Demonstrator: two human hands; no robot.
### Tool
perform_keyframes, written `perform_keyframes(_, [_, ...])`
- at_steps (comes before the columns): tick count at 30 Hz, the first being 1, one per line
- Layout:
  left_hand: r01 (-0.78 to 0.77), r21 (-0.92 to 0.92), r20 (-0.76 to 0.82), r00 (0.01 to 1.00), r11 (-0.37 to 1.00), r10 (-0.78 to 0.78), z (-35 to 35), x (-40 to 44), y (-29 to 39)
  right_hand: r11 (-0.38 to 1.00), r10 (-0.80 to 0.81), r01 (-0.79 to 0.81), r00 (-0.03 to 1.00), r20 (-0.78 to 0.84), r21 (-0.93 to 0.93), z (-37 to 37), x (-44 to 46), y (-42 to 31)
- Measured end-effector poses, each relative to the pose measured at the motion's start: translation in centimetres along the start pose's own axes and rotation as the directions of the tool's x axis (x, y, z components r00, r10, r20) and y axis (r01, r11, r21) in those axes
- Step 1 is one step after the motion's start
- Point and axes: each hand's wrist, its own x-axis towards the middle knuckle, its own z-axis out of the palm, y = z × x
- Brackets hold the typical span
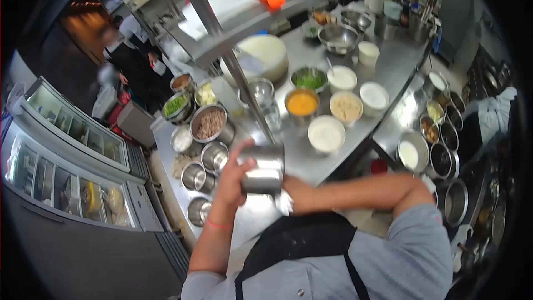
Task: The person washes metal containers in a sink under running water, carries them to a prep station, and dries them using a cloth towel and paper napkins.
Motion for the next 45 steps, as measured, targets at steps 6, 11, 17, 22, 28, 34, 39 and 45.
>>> perform_keyframes(6, [-0.404,0.567,0.34,0.909,0.718,0.243,-3.7,0.1,-1.8,0.748,0.343,-0.398,0.917,0.204,0.531,-2.1,0.1,-2.3])
perform_keyframes(11, [0.387,-0.501,0.381,0.902,0.774,-0.204,-3.4,-2.6,-6.8,0.665,-0.306,0.531,0.835,0.457,-0.525,-3.8,0.1,1.5])
perform_keyframes(17, [0.206,-0.176,-0.096,0.97,0.963,-0.225,-2.4,-0.9,-8.3,0.834,-0.322,0.368,0.93,0.18,-0.411,-0.3,-2.2,2.6])
perform_keyframes(22, [0.065,0.005,0.153,0.986,0.998,-0.065,-4.9,0.3,-8.3,0.685,0.499,-0.503,0.851,0.163,0.527,3.1,-1.9,-0.8])
perform_keyframes(28, [0.148,0.017,0.385,0.912,0.989,-0.143,-6.8,-0.6,-8.2,0.866,0.494,-0.475,0.758,0.426,-0.159,-1.8,-1.7,-0.3])
perform_keyframes(34, [-0.052,0.118,-0.022,0.998,0.992,0.055,-1.1,-0.1,-7.1,0.809,-0.087,0.217,0.963,0.255,-0.546,-1.7,-1.7,3.2])
perform_keyframes(39, [-0.149,0.265,0.152,0.982,0.953,0.111,-2.4,0.4,-6.2,0.772,0.536,-0.497,0.844,0.013,0.396,1.1,-1.2,-2.5])
perform_keyframes(45, [-0.276,-0.008,0.075,0.958,0.961,0.276,-6.0,-1.1,-6.3,-0.178,0.319,-0.367,0.856,0.406,0.913,-5.2,-2.5,-2.4])
